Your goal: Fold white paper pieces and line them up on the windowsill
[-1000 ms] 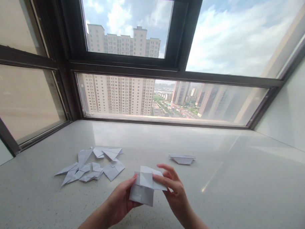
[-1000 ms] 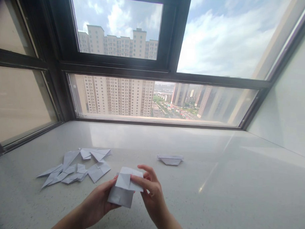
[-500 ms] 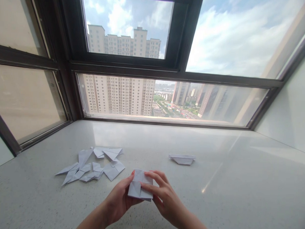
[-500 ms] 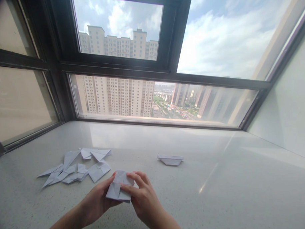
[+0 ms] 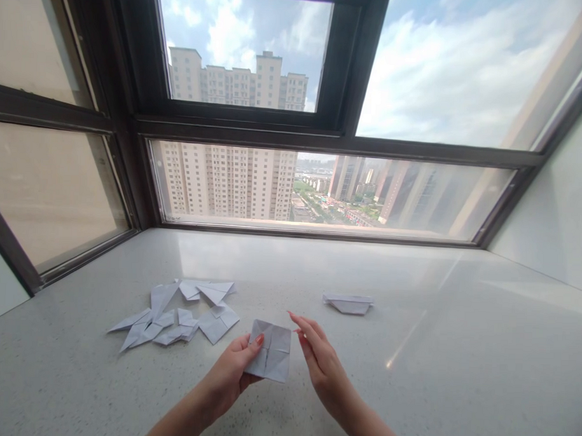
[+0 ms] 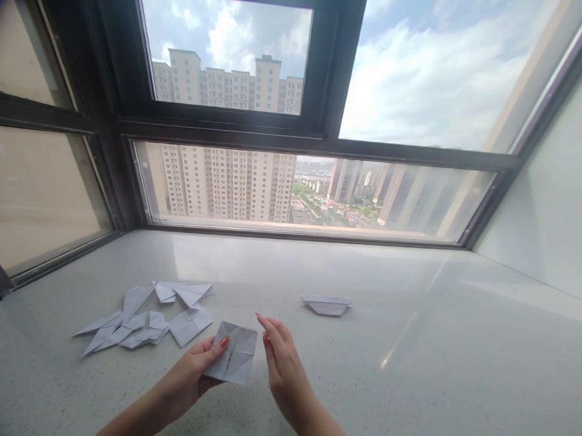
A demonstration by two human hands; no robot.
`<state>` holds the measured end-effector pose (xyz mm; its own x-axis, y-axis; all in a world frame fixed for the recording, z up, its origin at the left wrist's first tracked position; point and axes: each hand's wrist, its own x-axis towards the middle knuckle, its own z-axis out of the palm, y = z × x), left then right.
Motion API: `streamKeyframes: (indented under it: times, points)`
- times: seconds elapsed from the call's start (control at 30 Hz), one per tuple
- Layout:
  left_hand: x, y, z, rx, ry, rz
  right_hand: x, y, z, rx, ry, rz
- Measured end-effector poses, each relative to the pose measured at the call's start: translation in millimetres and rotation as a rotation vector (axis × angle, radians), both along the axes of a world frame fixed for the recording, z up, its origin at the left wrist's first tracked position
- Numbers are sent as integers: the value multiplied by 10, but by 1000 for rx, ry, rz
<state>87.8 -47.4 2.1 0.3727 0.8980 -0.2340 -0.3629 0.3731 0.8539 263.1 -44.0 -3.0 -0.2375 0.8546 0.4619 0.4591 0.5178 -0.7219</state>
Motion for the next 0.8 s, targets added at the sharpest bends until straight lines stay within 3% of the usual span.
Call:
streamKeyframes:
  times: [0.17, 0.3, 0.6, 0.7, 0.8]
  points:
    - [28, -43, -8, 193, 149, -132, -50, 58, -95, -367, 259, 137]
    - [38, -50, -18, 434, 277, -88, -93, 70, -97, -522, 446, 185]
    - [29, -10, -47, 360, 226, -34, -128, 67, -5, -696, 638, 215]
    - [46, -25, -55, 375, 303, -67, -113, 74, -15, -678, 648, 183]
    - [-6, -15, 29, 503, 482, -120, -85, 74, -14, -692, 641, 156]
